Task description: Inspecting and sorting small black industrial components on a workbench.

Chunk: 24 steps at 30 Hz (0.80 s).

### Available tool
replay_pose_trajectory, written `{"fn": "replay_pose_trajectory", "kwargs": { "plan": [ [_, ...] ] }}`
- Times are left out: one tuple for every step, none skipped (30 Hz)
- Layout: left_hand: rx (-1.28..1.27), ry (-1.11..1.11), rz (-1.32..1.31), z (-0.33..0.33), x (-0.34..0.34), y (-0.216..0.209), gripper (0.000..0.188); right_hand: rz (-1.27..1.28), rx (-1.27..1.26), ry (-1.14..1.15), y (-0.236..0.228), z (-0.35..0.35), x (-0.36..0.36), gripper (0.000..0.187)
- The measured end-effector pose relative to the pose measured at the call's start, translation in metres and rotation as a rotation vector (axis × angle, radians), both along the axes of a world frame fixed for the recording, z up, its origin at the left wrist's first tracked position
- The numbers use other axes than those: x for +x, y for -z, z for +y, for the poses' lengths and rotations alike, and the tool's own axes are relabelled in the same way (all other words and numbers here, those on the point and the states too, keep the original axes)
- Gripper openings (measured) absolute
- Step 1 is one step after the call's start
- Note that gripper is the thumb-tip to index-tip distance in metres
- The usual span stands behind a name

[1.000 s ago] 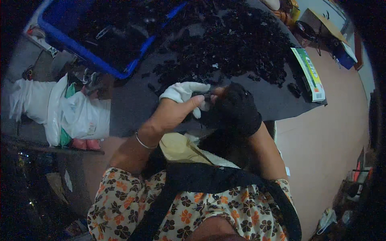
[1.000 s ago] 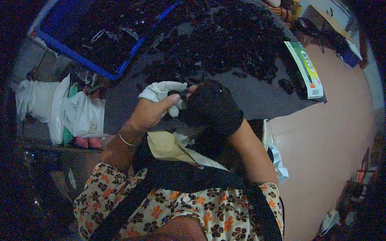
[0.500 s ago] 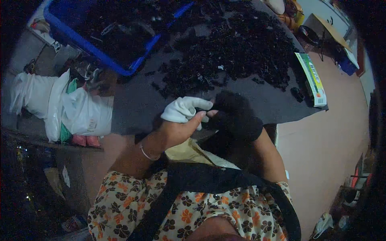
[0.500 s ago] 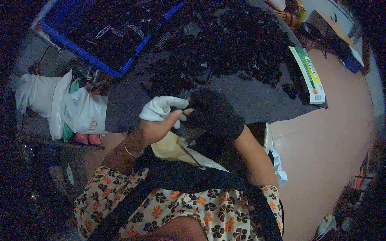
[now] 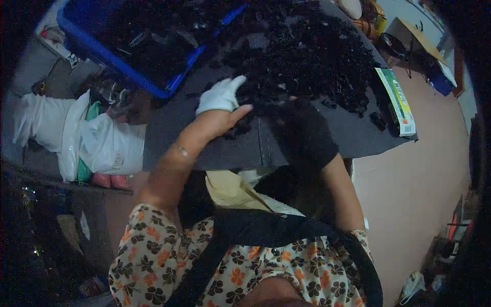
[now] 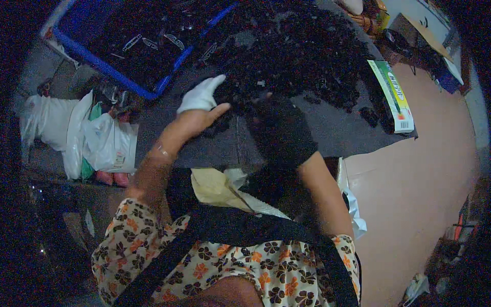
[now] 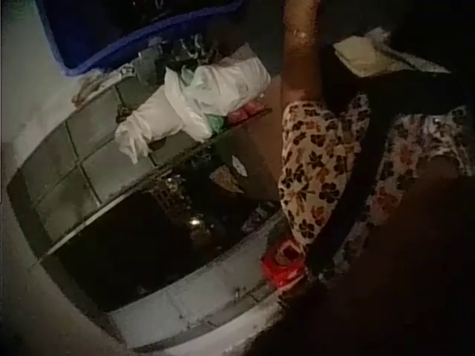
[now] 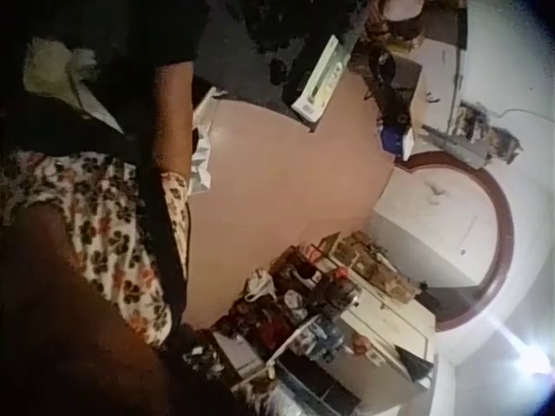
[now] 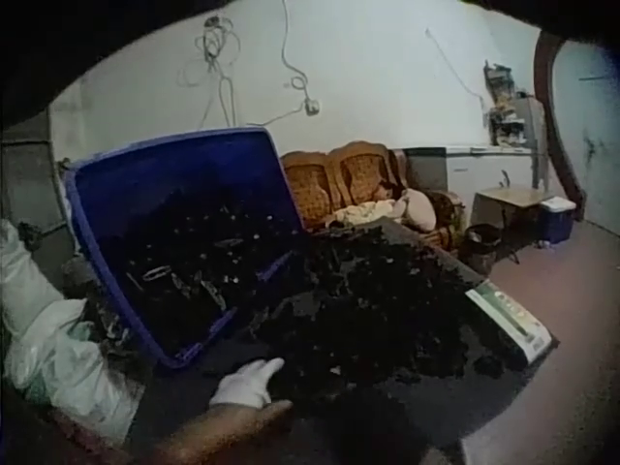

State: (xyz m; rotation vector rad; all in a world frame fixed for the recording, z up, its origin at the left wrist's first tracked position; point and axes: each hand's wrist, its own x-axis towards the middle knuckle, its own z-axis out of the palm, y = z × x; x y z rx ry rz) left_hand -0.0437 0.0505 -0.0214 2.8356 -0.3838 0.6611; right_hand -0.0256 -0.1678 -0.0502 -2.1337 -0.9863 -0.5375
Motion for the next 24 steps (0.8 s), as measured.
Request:
{"fn": "replay_pose_trajectory", "kwargs": {
  "plan": [
    [0.004, -0.001, -0.001, -0.003, 0.01, -0.002, 0.053, -0.243, -0.005, 0.053, 0.005, 0.004, 0.003, 0.024],
    [-0.037, -0.017, 0.131, -0.012, 0.02, -0.009, 0.051, -0.237, -0.007, 0.055, 0.007, 0.004, 0.005, 0.024],
    [-0.077, -0.037, 0.258, -0.019, 0.029, -0.016, 0.05, -0.167, -0.012, 0.029, 0.004, 0.004, 0.006, 0.022],
    [-0.077, -0.038, 0.258, -0.022, 0.038, -0.017, 0.05, -0.096, -0.016, 0.003, 0.001, 0.003, 0.006, 0.021],
    [-0.103, -0.01, 0.256, -0.019, 0.045, -0.017, 0.049, -0.1, -0.009, -0.01, -0.002, 0.007, 0.005, 0.021],
    [-0.136, 0.036, 0.26, -0.02, 0.056, -0.015, 0.049, -0.047, -0.019, 0.014, -0.006, 0.006, 0.003, 0.018],
    [-0.129, 0.126, 0.164, -0.017, 0.068, -0.007, 0.049, 0.006, -0.029, 0.038, -0.01, 0.004, 0.001, 0.016],
    [-0.129, 0.124, 0.165, -0.014, 0.077, -0.009, 0.049, 0.008, -0.028, 0.035, -0.014, 0.003, 0.001, 0.016],
    [-0.328, 0.076, 0.362, -0.011, 0.083, -0.013, 0.051, 0.008, -0.072, 0.042, -0.019, 0.002, -0.001, 0.017],
    [-0.529, 0.025, 0.557, -0.007, 0.091, -0.018, 0.053, 0.008, -0.117, 0.047, -0.021, 0.002, -0.002, 0.017],
    [-0.614, 0.169, 0.475, -0.001, 0.098, -0.023, 0.057, 0.007, -0.118, 0.049, -0.022, 0.001, -0.002, 0.017],
    [-0.728, 0.323, 0.372, 0.002, 0.102, -0.024, 0.055, 0.008, -0.072, 0.06, -0.022, -0.001, -0.003, 0.018],
    [-0.837, 0.476, 0.263, 0.005, 0.105, -0.025, 0.054, 0.009, -0.026, 0.069, -0.023, -0.002, -0.003, 0.019],
    [-0.87, 0.471, 0.318, 0.004, 0.104, -0.029, 0.052, 0.016, -0.028, 0.078, -0.022, -0.004, -0.001, 0.019],
    [-0.87, 0.471, 0.319, 0.005, 0.098, -0.037, 0.052, 0.012, -0.08, 0.059, -0.025, -0.005, 0.0, 0.02],
    [-0.883, 0.401, 0.431, 0.007, 0.09, -0.044, 0.049, 0.009, -0.131, 0.039, -0.028, -0.006, 0.0, 0.021],
    [-0.894, 0.329, 0.538, 0.01, 0.082, -0.048, 0.046, 0.006, -0.13, 0.038, -0.031, -0.005, -0.001, 0.021],
    [-0.893, 0.336, 0.541, 0.015, 0.077, -0.045, 0.046, -0.005, -0.106, 0.051, -0.035, -0.006, -0.002, 0.021],
    [-0.672, 0.297, 0.365, 0.02, 0.073, -0.042, 0.04, -0.015, -0.082, 0.064, -0.036, -0.007, -0.003, 0.021],
    [-0.448, 0.242, 0.187, 0.026, 0.065, -0.036, 0.035, -0.016, -0.078, 0.058, -0.032, -0.005, -0.002, 0.021],
    [-0.252, 0.212, -0.028, 0.025, 0.056, -0.03, 0.027, -0.024, -0.095, 0.055, -0.027, -0.007, -0.001, 0.021],
    [-0.252, 0.215, -0.028, 0.025, 0.05, -0.025, 0.027, -0.032, -0.111, 0.052, -0.024, -0.008, 0.0, 0.021],
    [-0.307, 0.181, 0.078, 0.024, 0.045, -0.021, 0.025, -0.033, -0.11, 0.05, -0.025, -0.007, -0.001, 0.021],
    [-0.362, 0.147, 0.184, 0.024, 0.039, -0.018, 0.024, 0.033, -0.141, 0.057, -0.026, -0.007, -0.002, 0.02]
  ]
}}
